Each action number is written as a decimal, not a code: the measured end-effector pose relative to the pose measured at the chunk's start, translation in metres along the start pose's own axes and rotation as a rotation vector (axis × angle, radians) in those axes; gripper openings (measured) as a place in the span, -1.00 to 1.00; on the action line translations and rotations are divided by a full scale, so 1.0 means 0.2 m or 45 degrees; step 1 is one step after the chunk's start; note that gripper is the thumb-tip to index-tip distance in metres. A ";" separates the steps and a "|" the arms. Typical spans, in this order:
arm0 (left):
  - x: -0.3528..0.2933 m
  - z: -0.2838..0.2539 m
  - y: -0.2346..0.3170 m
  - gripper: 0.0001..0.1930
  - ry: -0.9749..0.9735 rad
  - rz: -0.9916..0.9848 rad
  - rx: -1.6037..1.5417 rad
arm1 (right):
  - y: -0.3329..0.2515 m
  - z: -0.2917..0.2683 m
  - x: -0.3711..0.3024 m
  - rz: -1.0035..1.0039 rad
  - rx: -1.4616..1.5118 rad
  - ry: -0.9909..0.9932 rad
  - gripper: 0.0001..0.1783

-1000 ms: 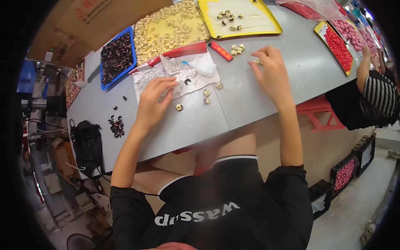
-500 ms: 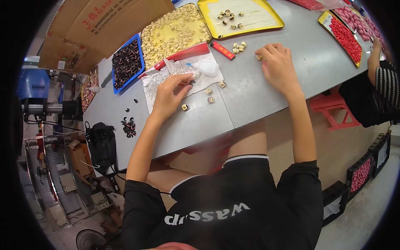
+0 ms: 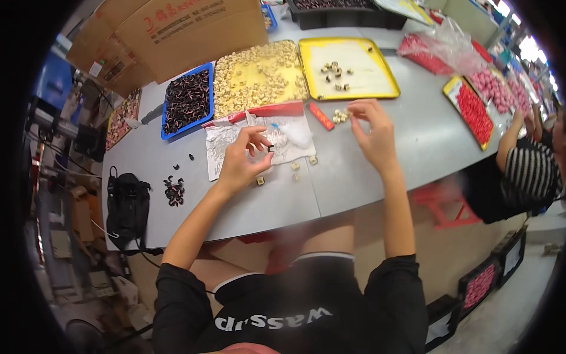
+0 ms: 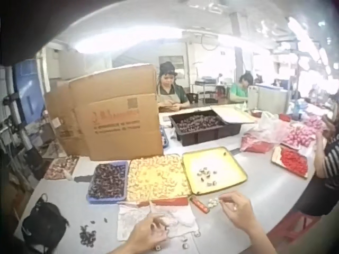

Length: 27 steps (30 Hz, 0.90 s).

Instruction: The person applies glue onto small black pieces using a glue bottle, then attaches the black pieces onto small figurine pieces by hand.

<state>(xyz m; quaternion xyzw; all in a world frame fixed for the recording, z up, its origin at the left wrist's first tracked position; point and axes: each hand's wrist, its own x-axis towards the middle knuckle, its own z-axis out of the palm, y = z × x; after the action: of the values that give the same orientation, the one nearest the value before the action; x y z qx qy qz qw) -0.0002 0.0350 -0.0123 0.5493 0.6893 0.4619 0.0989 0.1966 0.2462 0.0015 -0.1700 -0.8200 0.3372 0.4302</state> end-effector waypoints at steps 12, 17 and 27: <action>-0.07 -0.07 -0.11 -0.42 0.583 0.152 -0.035 | -0.26 0.51 0.23 -0.039 0.664 -0.531 -0.74; -0.05 -0.10 -0.14 -0.37 0.647 0.322 0.043 | -0.23 0.57 0.14 0.181 0.709 -0.600 -0.77; -0.06 -0.09 -0.16 -0.36 0.612 0.533 -0.094 | -0.25 0.57 0.08 0.616 1.079 -0.790 -0.74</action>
<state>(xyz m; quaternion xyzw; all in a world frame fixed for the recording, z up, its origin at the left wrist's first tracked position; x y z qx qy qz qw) -0.0276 0.0161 -0.0309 0.5505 0.5476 0.6134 -0.1441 0.0936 0.1728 0.0001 -0.0587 -0.6390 0.7590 0.1107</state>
